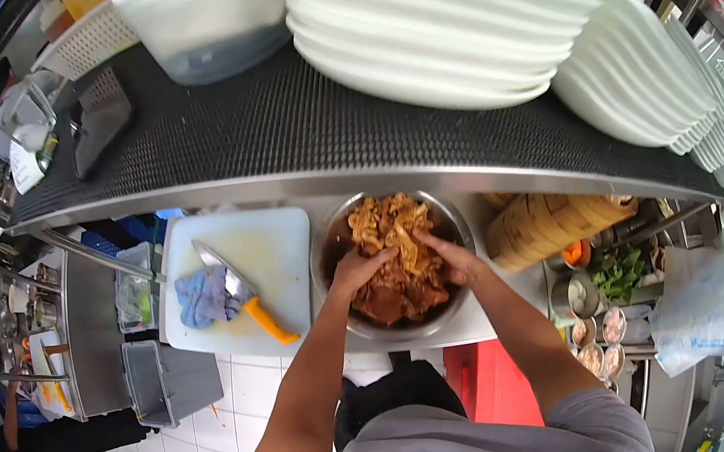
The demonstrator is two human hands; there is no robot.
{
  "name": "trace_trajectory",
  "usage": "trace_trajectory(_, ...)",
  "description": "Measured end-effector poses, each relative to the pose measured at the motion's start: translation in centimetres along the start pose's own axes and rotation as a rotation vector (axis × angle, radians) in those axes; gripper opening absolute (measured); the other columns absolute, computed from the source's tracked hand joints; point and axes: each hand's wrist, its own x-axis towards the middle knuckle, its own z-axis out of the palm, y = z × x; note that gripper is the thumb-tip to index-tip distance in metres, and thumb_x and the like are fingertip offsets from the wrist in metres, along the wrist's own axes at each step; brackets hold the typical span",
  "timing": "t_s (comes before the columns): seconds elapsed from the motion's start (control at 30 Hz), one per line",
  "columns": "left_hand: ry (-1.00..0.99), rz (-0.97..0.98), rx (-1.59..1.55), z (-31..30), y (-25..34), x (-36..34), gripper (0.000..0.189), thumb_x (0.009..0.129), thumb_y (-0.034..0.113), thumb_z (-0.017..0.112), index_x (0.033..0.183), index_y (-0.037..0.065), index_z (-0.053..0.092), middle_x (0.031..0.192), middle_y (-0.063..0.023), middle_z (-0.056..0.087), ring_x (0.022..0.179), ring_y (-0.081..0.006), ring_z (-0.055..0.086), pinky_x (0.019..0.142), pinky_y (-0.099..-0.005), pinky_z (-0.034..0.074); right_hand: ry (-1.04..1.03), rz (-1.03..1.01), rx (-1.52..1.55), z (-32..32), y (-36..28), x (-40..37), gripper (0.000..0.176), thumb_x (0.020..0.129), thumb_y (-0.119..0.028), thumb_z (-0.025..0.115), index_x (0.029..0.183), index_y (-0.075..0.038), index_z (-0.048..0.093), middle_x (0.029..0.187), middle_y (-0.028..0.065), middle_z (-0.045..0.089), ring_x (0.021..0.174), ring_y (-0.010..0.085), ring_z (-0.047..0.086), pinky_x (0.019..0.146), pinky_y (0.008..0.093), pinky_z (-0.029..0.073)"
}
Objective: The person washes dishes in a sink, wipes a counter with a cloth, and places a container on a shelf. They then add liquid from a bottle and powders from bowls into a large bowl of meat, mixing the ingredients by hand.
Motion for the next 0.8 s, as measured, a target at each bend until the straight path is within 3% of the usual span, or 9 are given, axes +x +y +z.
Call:
trace_trajectory(0.1,-0.11,-0.063,-0.34,0.0,-0.8,0.3,0.074,0.081,0.046,0.074,0.137,0.003,0.052,0.127,-0.0165,0.062,0.114,-0.0292,0.062,0.092,-0.042,0.052,-0.194,0.066,0.225,1.3,0.0,0.4,0.068,0.09,-0.049,0.066,0.142,-0.01,0.047,0.135,0.009,0.059,0.121,0.0218,0.058,0.104,0.0403,0.047)
trace_trajectory(0.17,-0.115,-0.193,-0.42,-1.1,1.8,-1.7,0.067,0.084,0.039,0.074,0.135,0.001,0.053,0.125,-0.0144,0.063,0.112,-0.0258,0.064,0.089,-0.0413,0.054,-0.182,0.048,0.16,2.4,-0.4,-0.7,0.069,0.09,-0.05,0.066,0.142,-0.009,0.046,0.135,0.0093,0.058,0.121,0.0215,0.058,0.103,0.0395,0.048)
trace_trajectory(0.27,-0.181,-0.185,-0.623,-1.2,1.4,-1.2,0.062,0.086,0.035,0.073,0.132,-0.002,0.054,0.122,-0.0161,0.064,0.105,-0.0249,0.067,0.085,-0.0385,0.057,-0.156,-0.021,0.165,3.4,-0.5,-1.4,0.07,0.091,-0.048,0.065,0.143,-0.006,0.044,0.136,0.0103,0.057,0.121,0.0214,0.058,0.102,0.0383,0.049)
trace_trajectory(0.33,-0.163,-0.14,-0.596,-1.0,1.8,-1.4,0.059,0.087,0.036,0.071,0.128,-0.003,0.055,0.118,-0.0156,0.065,0.1,-0.0231,0.068,0.082,-0.035,0.058,-0.121,-0.07,0.193,4.4,-0.1,-2.0,0.069,0.091,-0.047,0.065,0.143,-0.005,0.044,0.136,0.0106,0.057,0.121,0.0214,0.058,0.102,0.0384,0.05)
trace_trajectory(0.5,-0.136,-0.137,-0.628,-0.7,3.3,-3.1,0.055,0.087,0.034,0.068,0.125,-0.005,0.058,0.114,-0.0137,0.066,0.097,-0.0215,0.068,0.078,-0.0331,0.057,0.096,-0.196,0.185,6.3,-0.6,-3.0,0.062,0.09,-0.039,0.068,0.138,-0.004,0.048,0.126,0.0125,0.061,0.107,0.0228,0.066,0.087,0.0378,0.058)
trace_trajectory(0.6,-0.117,-0.155,-0.734,-0.8,2.9,-4.0,0.061,0.087,0.038,0.064,0.129,-0.005,0.053,0.12,-0.0152,0.063,0.101,-0.023,0.066,0.081,-0.0356,0.056,0.262,-0.282,0.002,9.8,-2.4,-5.4,0.068,0.088,-0.039,0.071,0.139,-0.002,0.046,0.128,0.0168,0.06,0.112,0.0254,0.063,0.094,0.0407,0.054)
trace_trajectory(0.67,-0.121,-0.188,-0.823,-0.9,2.8,-4.5,0.065,0.088,0.042,0.061,0.133,-0.005,0.05,0.123,-0.0158,0.061,0.104,-0.0239,0.065,0.084,-0.0377,0.055,0.378,-0.357,-0.113,11.6,-2.4,-5.6,0.069,0.087,-0.037,0.072,0.139,0.0,0.045,0.128,0.0193,0.059,0.113,0.026,0.062,0.092,0.0402,0.054)
trace_trajectory(0.7,-0.199,-0.151,-0.851,-0.8,2.1,-4.1,0.069,0.09,0.046,0.056,0.136,-0.004,0.046,0.127,-0.017,0.059,0.111,-0.0269,0.062,0.093,-0.0401,0.051,0.434,-0.394,-0.176,11.9,-2.7,-5.6,0.069,0.087,-0.036,0.073,0.139,0.001,0.045,0.128,0.0205,0.058,0.113,0.0263,0.062,0.091,0.0399,0.054)
trace_trajectory(0.8,-0.152,-0.229,-0.834,-1.3,3.6,-6.3,0.059,0.092,0.046,0.052,0.135,0.005,0.05,0.128,-0.0157,0.057,0.117,-0.0285,0.058,0.092,-0.0438,0.051,0.549,-0.364,-0.37,11.9,-3.4,-5.1,0.069,0.087,-0.037,0.072,0.138,0.003,0.046,0.132,0.0217,0.057,0.117,0.0296,0.06,0.093,0.039,0.052)
